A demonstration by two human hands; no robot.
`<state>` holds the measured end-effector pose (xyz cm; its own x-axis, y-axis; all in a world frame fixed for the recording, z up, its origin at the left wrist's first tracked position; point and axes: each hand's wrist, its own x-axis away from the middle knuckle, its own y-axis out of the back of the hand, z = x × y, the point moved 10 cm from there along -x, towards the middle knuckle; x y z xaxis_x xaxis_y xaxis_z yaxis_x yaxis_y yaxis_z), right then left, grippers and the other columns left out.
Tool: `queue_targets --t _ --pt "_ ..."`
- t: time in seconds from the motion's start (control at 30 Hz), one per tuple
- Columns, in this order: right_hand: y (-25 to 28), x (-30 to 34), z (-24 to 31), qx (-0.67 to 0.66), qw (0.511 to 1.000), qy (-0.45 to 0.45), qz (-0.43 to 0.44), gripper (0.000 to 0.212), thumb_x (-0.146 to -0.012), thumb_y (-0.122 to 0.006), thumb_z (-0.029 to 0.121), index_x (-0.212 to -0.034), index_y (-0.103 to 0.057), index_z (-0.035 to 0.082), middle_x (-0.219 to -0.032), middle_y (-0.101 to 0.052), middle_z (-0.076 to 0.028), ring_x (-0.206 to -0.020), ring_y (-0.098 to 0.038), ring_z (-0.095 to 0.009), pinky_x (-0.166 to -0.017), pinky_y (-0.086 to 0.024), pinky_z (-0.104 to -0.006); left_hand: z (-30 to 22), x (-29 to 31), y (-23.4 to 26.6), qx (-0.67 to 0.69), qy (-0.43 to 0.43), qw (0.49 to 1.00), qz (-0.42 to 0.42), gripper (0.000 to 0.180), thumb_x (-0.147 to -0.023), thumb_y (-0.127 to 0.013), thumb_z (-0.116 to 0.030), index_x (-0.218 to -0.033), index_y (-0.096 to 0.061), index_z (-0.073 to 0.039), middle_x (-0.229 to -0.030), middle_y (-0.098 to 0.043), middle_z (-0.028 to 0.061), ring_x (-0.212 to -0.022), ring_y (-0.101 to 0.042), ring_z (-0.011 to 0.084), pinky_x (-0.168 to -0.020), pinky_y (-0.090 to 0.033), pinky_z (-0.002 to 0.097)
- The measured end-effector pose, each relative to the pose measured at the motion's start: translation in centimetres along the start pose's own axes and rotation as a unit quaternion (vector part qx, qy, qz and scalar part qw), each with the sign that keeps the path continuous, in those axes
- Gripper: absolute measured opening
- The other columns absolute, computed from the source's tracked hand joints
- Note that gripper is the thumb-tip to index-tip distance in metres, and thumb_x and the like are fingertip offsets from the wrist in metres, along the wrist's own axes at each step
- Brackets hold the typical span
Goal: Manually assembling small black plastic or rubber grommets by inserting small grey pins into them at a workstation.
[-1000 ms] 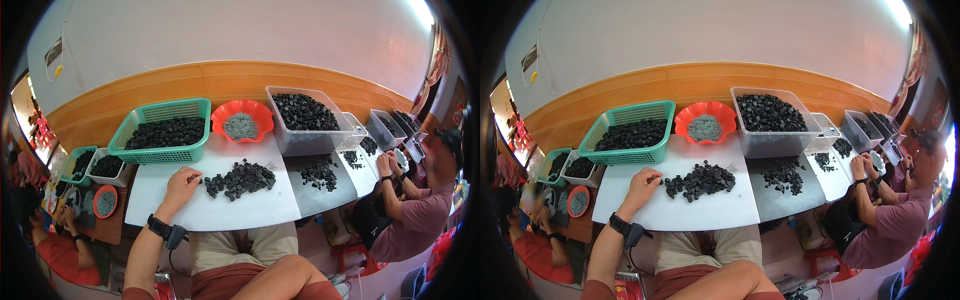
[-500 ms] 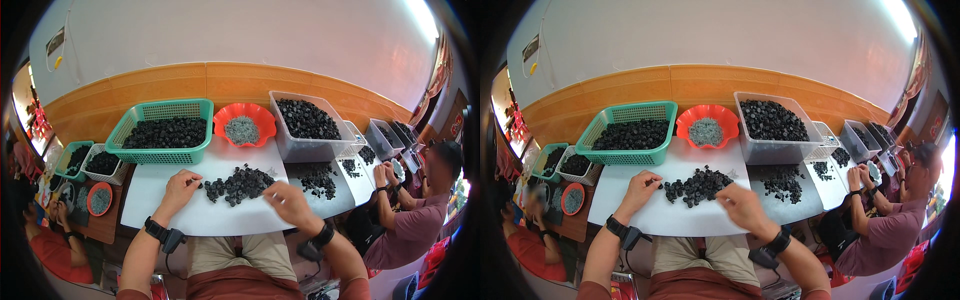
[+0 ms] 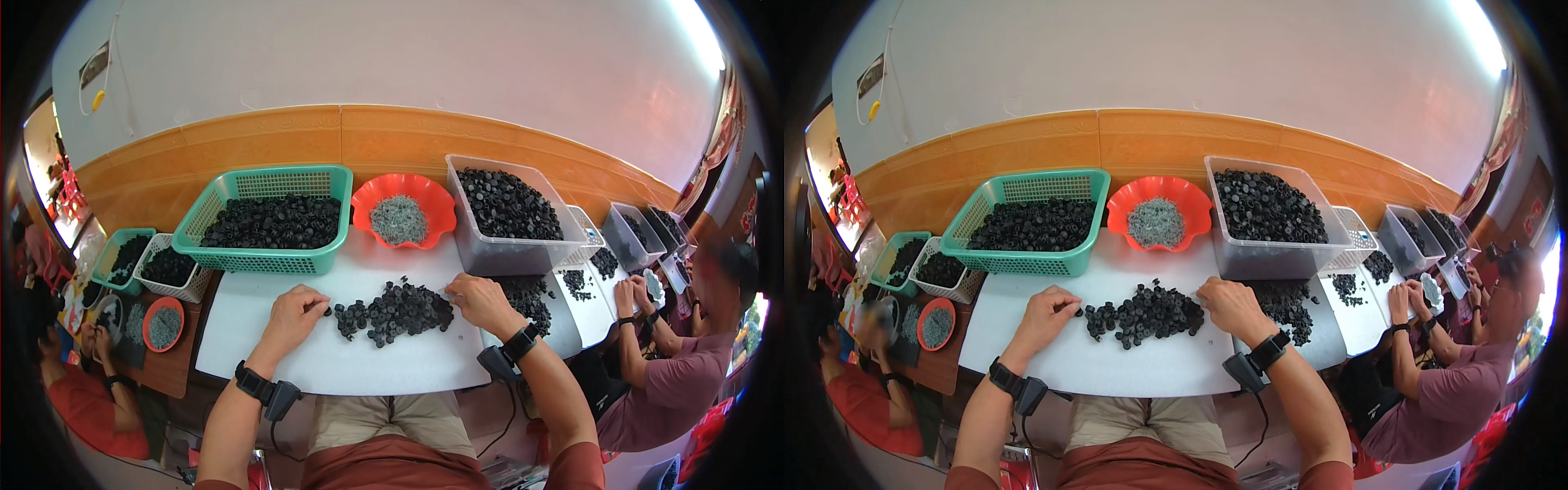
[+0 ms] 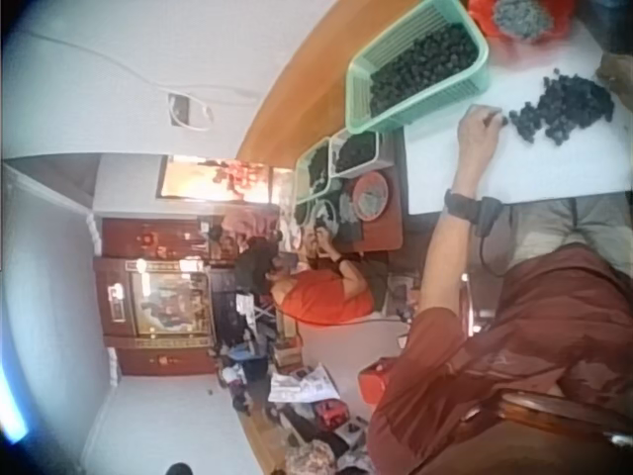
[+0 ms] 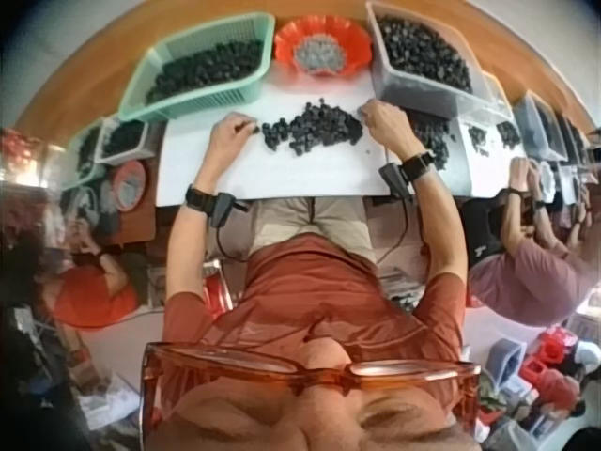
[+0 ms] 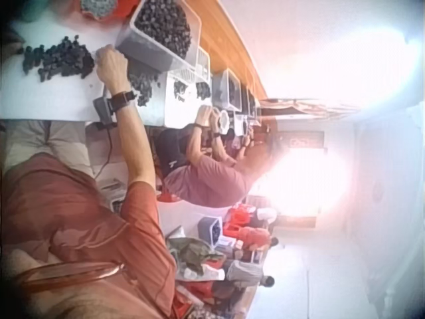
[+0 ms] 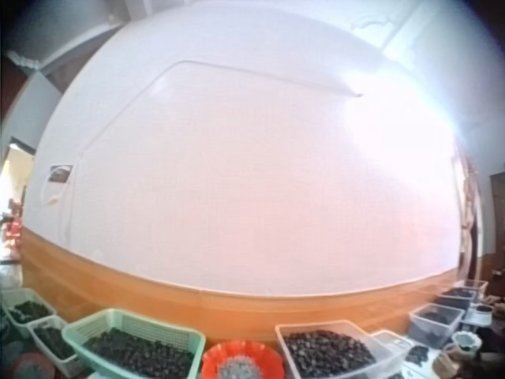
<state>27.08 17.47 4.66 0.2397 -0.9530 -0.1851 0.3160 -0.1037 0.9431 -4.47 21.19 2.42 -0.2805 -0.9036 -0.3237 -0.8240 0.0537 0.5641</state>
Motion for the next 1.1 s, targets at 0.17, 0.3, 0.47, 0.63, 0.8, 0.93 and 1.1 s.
queue_targets --t 0.17,0.3,0.47,0.63,0.8,0.93,1.1 --pt "-0.5 -0.6 0.0 0.003 0.998 0.062 -0.025 0.012 -0.087 -0.064 0.004 -0.097 -0.07 0.002 -0.1 -0.071 -0.014 -0.095 -0.067 -0.035 -0.082 -0.053 -0.0447 0.0 -0.1 -0.3 -0.014 0.013 1.0 0.02 0.015 -0.09 -0.069 -0.008 -0.1 -0.076 0.0 -0.096 -0.071 0.0122 -0.079 -0.067 0.0233 -0.073 -0.053 0.0321" --pt "-0.9 -0.8 -0.5 0.008 0.998 0.06 -0.021 0.011 -0.09 -0.062 0.004 -0.099 -0.068 0.001 -0.097 -0.07 -0.015 -0.094 -0.066 -0.036 -0.082 -0.053 -0.0445 -0.1 -0.1 -0.3 -0.004 0.003 1.0 0.017 0.015 -0.09 -0.068 -0.008 -0.101 -0.076 -0.001 -0.097 -0.071 0.0119 -0.079 -0.067 0.0233 -0.074 -0.053 0.0321" --pt "-0.5 -0.5 -0.8 -0.023 0.998 0.045 -0.035 0.015 -0.094 -0.06 0.006 -0.108 -0.065 0.001 -0.101 -0.068 -0.018 -0.094 -0.065 -0.038 -0.083 -0.053 -0.0454 0.0 -0.1 -0.3 -0.002 0.001 1.0 0.019 0.016 -0.091 -0.066 -0.007 -0.102 -0.075 0.0 -0.1 -0.071 0.0125 -0.081 -0.068 0.0235 -0.075 -0.054 0.0325" --pt "0.3 0.2 -0.6 -0.059 0.995 0.047 -0.067 0.018 -0.095 -0.06 0.004 -0.111 -0.066 0.001 -0.101 -0.065 -0.018 -0.091 -0.065 -0.038 -0.081 -0.052 -0.0438 -0.2 0.0 0.0 0.0 -0.005 1.0 0.026 0.016 -0.091 -0.065 -0.004 -0.103 -0.075 0.0 -0.101 -0.071 0.0135 -0.085 -0.068 0.0253 -0.077 -0.053 0.0329" --pt "0.6 1.0 -0.7 -0.103 0.989 0.058 -0.09 0.016 -0.093 -0.06 0.001 -0.108 -0.067 0.001 -0.096 -0.064 -0.017 -0.087 -0.064 -0.037 -0.078 -0.052 -0.0417 -0.4 0.1 0.2 0.002 -0.011 0.999 0.032 0.016 -0.09 -0.065 -0.003 -0.104 -0.074 0.001 -0.101 -0.071 0.0141 -0.088 -0.068 0.0271 -0.078 -0.053 0.0336" --pt "1.2 2.1 -1.2 -0.158 0.982 0.007 -0.105 0.012 -0.093 -0.062 0.004 -0.104 -0.067 -0.001 -0.094 -0.065 -0.017 -0.086 -0.064 -0.037 -0.076 -0.052 -0.0408 -0.5 0.0 0.0 0.005 -0.015 0.999 0.046 0.013 -0.089 -0.067 -0.003 -0.1 -0.073 0.001 -0.098 -0.07 0.0141 -0.087 -0.067 0.0284 -0.078 -0.053 0.0354" --pt "1.6 4.3 -1.4 -0.235 0.961 -0.062 -0.132 0.013 -0.092 -0.069 0.007 -0.102 -0.069 -0.002 -0.085 -0.07 -0.014 -0.072 -0.066 -0.021 -0.067 -0.052 -0.0329 -0.9 0.3 0.1 -0.024 -0.016 0.998 0.063 0.012 -0.087 -0.069 -0.005 -0.098 -0.071 0.001 -0.095 -0.067 0.0136 -0.087 -0.066 0.0301 -0.078 -0.052 0.0376"
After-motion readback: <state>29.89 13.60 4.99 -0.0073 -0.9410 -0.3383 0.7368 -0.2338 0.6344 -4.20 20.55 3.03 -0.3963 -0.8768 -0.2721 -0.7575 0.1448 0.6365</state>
